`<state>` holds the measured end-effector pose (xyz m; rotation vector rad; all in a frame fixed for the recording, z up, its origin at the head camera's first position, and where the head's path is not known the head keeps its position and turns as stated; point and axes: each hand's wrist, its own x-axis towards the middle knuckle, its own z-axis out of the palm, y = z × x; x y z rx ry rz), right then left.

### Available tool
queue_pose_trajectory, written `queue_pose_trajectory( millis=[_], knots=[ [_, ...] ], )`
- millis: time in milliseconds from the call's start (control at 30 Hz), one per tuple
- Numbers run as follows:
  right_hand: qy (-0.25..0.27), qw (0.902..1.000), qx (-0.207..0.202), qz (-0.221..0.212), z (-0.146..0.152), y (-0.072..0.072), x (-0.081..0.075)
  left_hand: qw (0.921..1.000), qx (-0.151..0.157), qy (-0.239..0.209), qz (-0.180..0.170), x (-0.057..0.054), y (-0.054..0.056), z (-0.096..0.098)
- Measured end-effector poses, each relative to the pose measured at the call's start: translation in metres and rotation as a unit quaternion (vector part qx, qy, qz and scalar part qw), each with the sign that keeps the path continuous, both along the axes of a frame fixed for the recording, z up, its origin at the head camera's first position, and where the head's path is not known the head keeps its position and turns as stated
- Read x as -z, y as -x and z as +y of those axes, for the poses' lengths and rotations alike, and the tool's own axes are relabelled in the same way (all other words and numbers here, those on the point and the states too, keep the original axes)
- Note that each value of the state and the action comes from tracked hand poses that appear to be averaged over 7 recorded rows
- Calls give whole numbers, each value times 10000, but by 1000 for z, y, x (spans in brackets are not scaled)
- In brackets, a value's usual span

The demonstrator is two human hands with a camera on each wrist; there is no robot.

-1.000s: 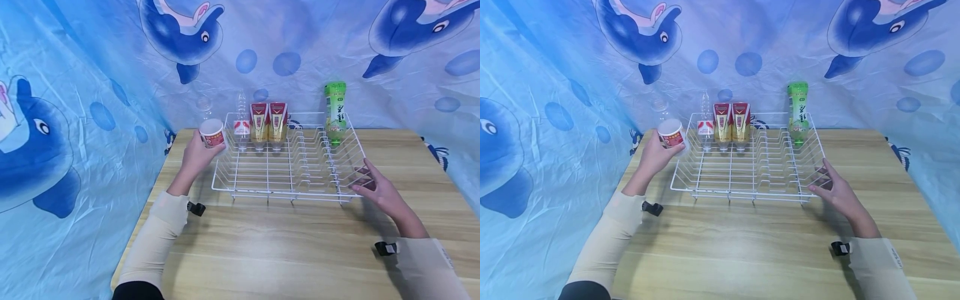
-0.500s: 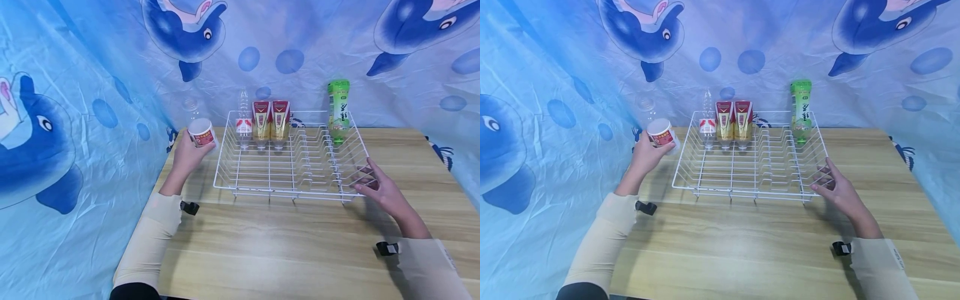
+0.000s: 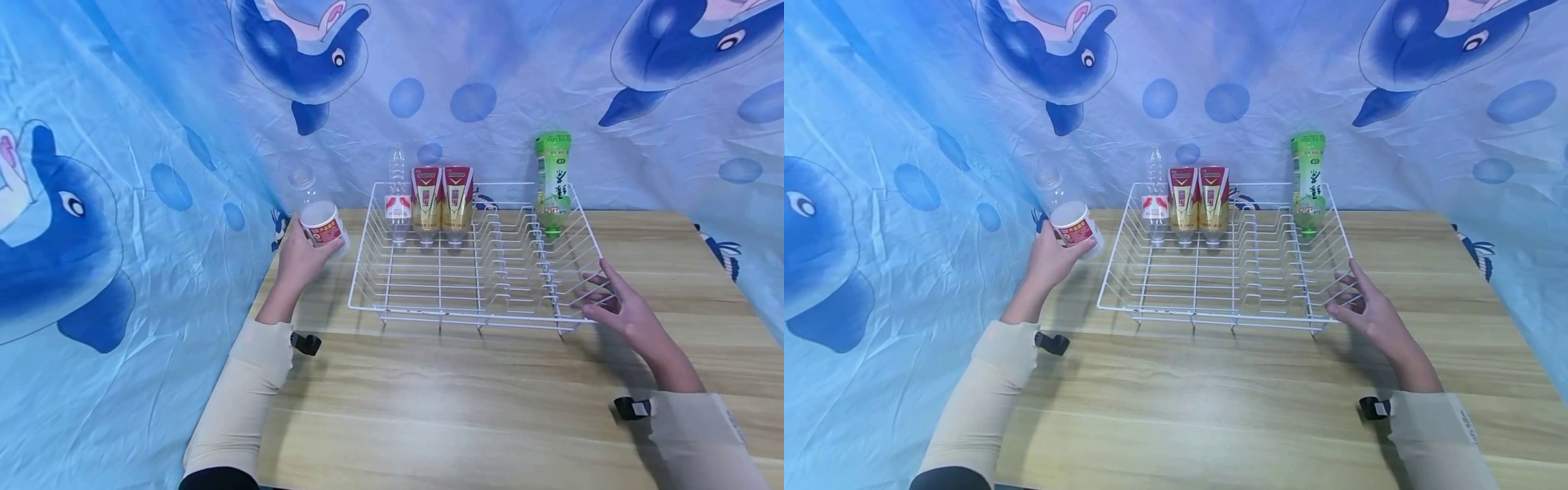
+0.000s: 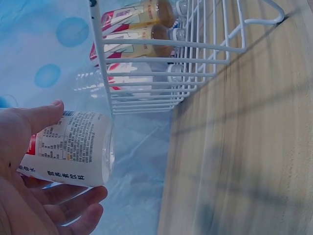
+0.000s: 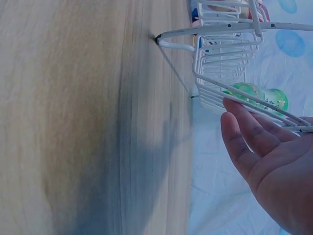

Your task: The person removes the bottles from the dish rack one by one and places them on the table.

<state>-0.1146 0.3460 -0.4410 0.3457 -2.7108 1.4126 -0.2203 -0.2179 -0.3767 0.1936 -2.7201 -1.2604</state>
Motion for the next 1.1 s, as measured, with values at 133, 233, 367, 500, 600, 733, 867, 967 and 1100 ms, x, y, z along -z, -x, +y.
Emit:
queue_pose_trajectory(
  millis=[133,233,367,500,600,733,867,967,1100],
  knots=[
    [9,10000,-18,13,-1,-1,0,10000,-11,18,-57,4,2,-2],
    [70,10000,-44,4,-2,-1,0,9999,-32,16,-127,6,4,-2],
    [218,9997,-78,0,-2,-1,0,9998,-33,78,-178,10,6,-1],
    [293,9995,-96,27,-1,-1,1,9997,-34,192,-166,14,7,0],
    [276,9996,-75,24,-1,-1,1,9995,-29,262,-156,17,8,1],
    [281,9996,-23,10,-1,-3,1,9994,8,294,-155,20,10,3],
    [320,9995,-2,17,-2,-3,1,9995,35,273,-169,25,12,4],
    [336,9994,5,20,-3,-3,1,9996,56,220,-180,28,13,4],
    [360,9994,-13,4,-4,-3,1,9995,83,174,-246,35,15,4]
  ],
)
